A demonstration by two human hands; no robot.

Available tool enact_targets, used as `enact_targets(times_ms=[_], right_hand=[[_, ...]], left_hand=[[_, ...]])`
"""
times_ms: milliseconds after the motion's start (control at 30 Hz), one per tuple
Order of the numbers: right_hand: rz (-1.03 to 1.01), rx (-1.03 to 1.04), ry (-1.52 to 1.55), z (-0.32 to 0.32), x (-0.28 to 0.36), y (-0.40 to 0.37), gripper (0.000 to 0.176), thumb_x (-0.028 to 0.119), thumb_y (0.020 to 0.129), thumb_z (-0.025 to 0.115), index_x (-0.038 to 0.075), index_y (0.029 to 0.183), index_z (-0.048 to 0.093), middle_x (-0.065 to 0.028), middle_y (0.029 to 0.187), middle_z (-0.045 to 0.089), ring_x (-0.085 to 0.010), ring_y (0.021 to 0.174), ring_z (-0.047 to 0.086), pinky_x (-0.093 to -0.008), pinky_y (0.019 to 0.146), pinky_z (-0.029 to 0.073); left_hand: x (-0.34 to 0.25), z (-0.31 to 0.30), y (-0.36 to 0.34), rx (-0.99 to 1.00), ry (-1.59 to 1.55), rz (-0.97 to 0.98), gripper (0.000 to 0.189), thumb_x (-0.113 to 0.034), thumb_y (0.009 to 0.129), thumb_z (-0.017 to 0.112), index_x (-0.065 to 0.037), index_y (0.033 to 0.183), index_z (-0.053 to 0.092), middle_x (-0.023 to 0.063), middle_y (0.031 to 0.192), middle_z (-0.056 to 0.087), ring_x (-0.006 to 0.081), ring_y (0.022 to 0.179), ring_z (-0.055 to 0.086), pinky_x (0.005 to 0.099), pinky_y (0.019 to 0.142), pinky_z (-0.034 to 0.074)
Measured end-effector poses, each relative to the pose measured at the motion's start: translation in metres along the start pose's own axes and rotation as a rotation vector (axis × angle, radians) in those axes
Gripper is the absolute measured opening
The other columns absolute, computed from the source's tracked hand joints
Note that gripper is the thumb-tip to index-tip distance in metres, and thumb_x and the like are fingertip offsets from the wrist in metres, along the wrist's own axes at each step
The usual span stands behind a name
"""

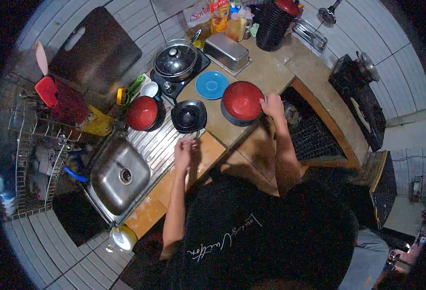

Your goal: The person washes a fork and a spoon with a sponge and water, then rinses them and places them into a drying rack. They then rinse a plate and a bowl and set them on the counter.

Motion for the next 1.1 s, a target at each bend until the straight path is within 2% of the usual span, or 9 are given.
enact_targets(times_ms=[200,467,567,733,900,1000,1033,1067,1100], right_hand=[[0.000,0.242,0.084,-0.006,-0.002,0.013,0.030,0.024,0.075,0.059,-0.006,0.073,0.058,-0.0295,0.071,0.054,-0.0421,0.071,0.058,-0.0461,0.062,0.044],[-0.228,0.281,0.155,-0.020,0.005,0.025,0.031,0.022,0.078,0.050,-0.007,0.073,0.057,-0.0262,0.063,0.057,-0.0334,0.055,0.059,-0.0417,0.052,0.045],[0.066,0.636,0.419,-0.029,0.006,0.022,0.028,0.019,0.083,0.046,-0.006,0.075,0.056,-0.0184,0.059,0.059,-0.0224,0.045,0.058,-0.0337,0.042,0.044],[0.034,0.638,0.509,-0.024,0.013,0.024,0.025,0.018,0.087,0.044,-0.004,0.082,0.054,-0.0096,0.060,0.057,-0.0153,0.043,0.056,-0.0279,0.038,0.041],[-0.112,0.425,0.609,-0.060,0.064,0.007,0.021,0.017,0.086,0.044,-0.002,0.083,0.054,-0.0060,0.061,0.054,-0.0136,0.046,0.055,-0.0267,0.042,0.042],[-0.114,0.534,0.707,-0.052,0.108,-0.012,0.021,0.016,0.085,0.045,-0.003,0.084,0.055,-0.0064,0.061,0.054,-0.0132,0.046,0.055,-0.0271,0.041,0.042],[-0.152,0.581,0.674,-0.042,0.124,-0.019,0.020,0.015,0.084,0.047,-0.001,0.093,0.056,-0.0067,0.062,0.054,-0.0131,0.045,0.055,-0.0269,0.041,0.042],[-0.195,0.630,0.641,-0.028,0.142,-0.026,0.025,0.014,0.082,0.049,0.001,0.103,0.057,-0.0069,0.063,0.055,-0.0129,0.044,0.055,-0.0267,0.041,0.043],[-0.214,0.656,0.642,-0.020,0.154,-0.028,0.025,0.014,0.082,0.049,0.001,0.103,0.057,-0.0069,0.063,0.055,-0.0129,0.044,0.055,-0.0267,0.041,0.043]], left_hand=[[-0.045,0.094,0.036,0.255,0.116,0.119,0.014,-0.011,0.090,0.046,-0.001,0.095,0.055,0.0031,0.081,0.058,0.0085,0.069,0.049,0.0228,0.065,0.042],[-0.041,0.127,0.065,0.079,0.348,-0.003,0.040,-0.041,0.079,0.064,-0.002,0.081,0.057,0.0068,0.071,0.060,0.0141,0.063,0.055,0.0273,0.061,0.045],[-0.042,0.129,0.071,0.062,0.478,0.056,0.038,-0.039,0.076,0.065,-0.003,0.074,0.056,0.0096,0.064,0.060,0.0233,0.062,0.060,0.0333,0.061,0.047],[-0.058,0.123,0.071,-0.012,0.621,0.201,0.033,-0.034,0.073,0.064,-0.002,0.068,0.056,0.0173,0.066,0.061,0.0367,0.070,0.061,0.0433,0.061,0.048],[-0.085,0.091,0.055,-0.082,0.173,0.259,0.036,-0.029,0.086,0.057,0.000,0.067,0.050,0.0074,0.057,0.049,0.0141,0.054,0.045,0.0282,0.055,0.039],[-0.072,0.047,0.041,-0.039,-0.333,0.033,0.024,-0.033,0.091,0.047,-0.009,0.094,0.052,-0.0051,0.072,0.045,0.0084,0.061,0.042,0.0217,0.056,0.036],[-0.069,0.039,0.034,-0.049,-0.584,0.031,0.037,-0.038,0.092,0.043,-0.010,0.117,0.045,-0.0028,0.088,0.050,0.0086,0.072,0.048,0.0236,0.061,0.041],[-0.074,0.026,0.022,0.101,-0.735,0.013,0.059,-0.050,0.089,0.042,-0.015,0.135,0.033,0.0058,0.132,0.043,0.0130,0.121,0.040,0.0301,0.099,0.033],[-0.071,0.013,0.017,0.069,-0.735,0.019,0.059,-0.050,0.089,0.042,-0.015,0.135,0.033,0.0058,0.132,0.043,0.0130,0.121,0.040,0.0301,0.099,0.033]])
Point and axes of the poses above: each hand's wrist, its own y-axis towards the middle knuckle, its own z-axis out of the palm, x = y × z, the point moved 2 cm from there along y, towards the middle knuckle
